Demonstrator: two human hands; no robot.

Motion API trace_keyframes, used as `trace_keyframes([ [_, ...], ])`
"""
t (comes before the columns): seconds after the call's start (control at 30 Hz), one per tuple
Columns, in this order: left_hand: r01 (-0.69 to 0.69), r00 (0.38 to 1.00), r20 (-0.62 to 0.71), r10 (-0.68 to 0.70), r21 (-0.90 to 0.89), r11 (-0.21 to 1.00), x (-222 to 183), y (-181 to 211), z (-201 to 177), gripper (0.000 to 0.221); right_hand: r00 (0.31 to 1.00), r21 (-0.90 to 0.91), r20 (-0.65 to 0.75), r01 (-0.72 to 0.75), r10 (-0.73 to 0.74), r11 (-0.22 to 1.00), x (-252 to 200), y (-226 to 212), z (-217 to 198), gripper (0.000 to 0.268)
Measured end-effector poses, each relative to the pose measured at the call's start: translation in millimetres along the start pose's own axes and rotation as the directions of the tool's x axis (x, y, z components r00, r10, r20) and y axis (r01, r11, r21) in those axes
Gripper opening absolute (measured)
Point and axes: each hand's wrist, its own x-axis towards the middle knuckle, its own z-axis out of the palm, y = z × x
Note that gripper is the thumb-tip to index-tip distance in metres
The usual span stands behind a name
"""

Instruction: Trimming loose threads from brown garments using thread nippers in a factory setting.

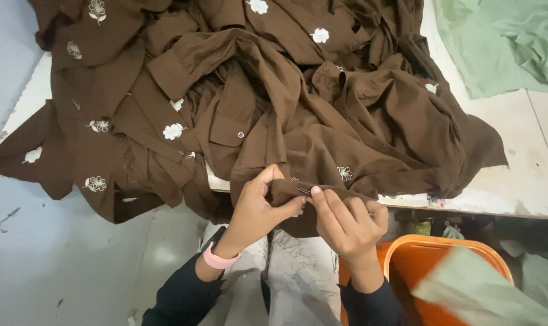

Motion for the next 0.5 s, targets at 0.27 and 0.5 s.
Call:
trace_keyframes([
  [0.27,-0.076,0.997,0.039,0.072,0.103,0.992,1.8,-15.0,-6.1,0.016,0.999,0.099,0.004,-0.052,0.052,0.994,-5.0,-2.1,0.1,0.013],
  [0.5,-0.231,0.55,-0.585,0.596,0.579,0.782,5.2,24.3,-97.3,0.018,0.819,0.305,0.338,-0.561,0.464,0.769,-30.7,35.4,-14.6,0.073],
])
